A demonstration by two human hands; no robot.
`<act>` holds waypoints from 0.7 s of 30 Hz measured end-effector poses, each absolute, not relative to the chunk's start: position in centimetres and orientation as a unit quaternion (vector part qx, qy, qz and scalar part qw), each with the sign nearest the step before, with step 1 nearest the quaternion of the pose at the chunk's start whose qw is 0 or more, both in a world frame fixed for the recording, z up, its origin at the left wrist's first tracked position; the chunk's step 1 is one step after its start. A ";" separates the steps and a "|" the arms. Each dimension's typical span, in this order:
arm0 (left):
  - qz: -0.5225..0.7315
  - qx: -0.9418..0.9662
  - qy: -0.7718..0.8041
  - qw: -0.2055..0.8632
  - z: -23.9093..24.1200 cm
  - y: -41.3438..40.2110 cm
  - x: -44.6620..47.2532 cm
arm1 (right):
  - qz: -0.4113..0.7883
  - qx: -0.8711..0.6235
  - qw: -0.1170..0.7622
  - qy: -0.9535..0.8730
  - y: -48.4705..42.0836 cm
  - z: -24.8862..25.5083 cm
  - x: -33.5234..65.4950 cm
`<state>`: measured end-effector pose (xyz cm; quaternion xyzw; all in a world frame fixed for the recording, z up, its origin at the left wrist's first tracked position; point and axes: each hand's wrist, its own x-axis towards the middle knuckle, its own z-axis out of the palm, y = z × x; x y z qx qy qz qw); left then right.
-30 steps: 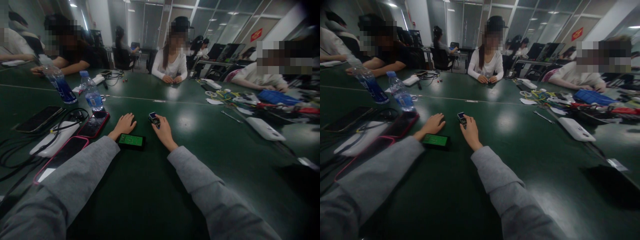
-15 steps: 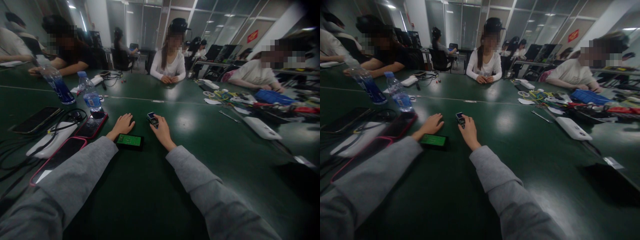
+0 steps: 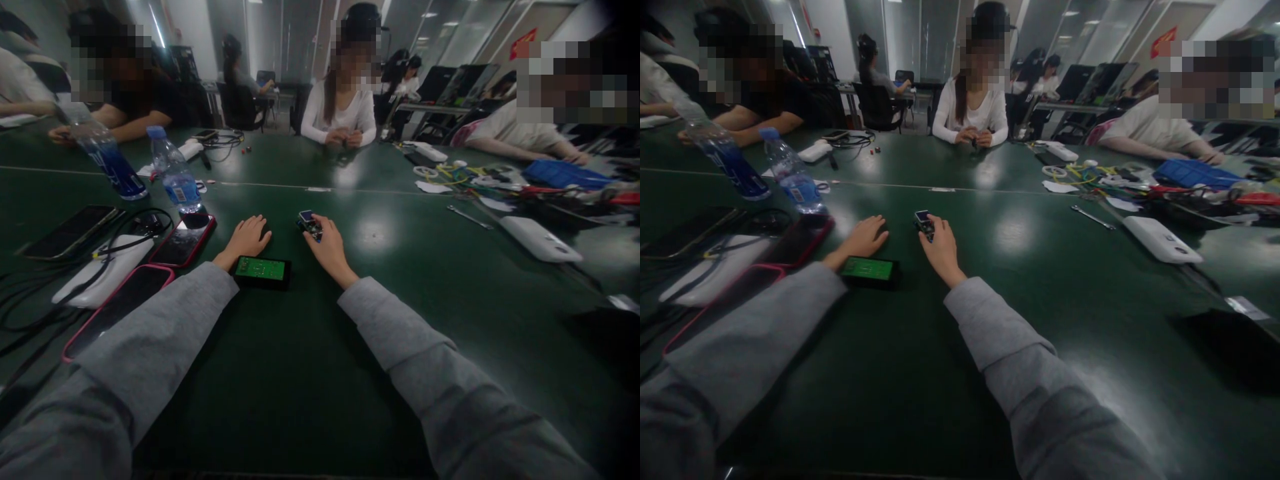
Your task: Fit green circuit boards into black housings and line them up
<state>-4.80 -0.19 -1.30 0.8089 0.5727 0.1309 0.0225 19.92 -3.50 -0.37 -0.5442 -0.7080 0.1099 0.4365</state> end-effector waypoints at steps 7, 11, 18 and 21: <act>0.128 0.812 0.569 0.014 -1.5 -0.1 -4.8 | 0.127 -0.540 0.464 -0.691 -3.2 -0.6 20.0; 0.131 0.811 0.571 0.016 -1.4 -0.2 -4.9 | 0.173 -0.553 0.482 -0.657 -3.0 -0.4 20.2; 0.111 0.810 0.575 0.029 -1.0 -0.4 -4.9 | 0.152 -0.592 0.479 -0.630 -1.9 -1.3 20.7; 0.110 0.810 0.575 0.027 -1.1 -0.3 -4.9 | 0.146 -0.595 0.485 -0.624 -1.8 -1.7 20.8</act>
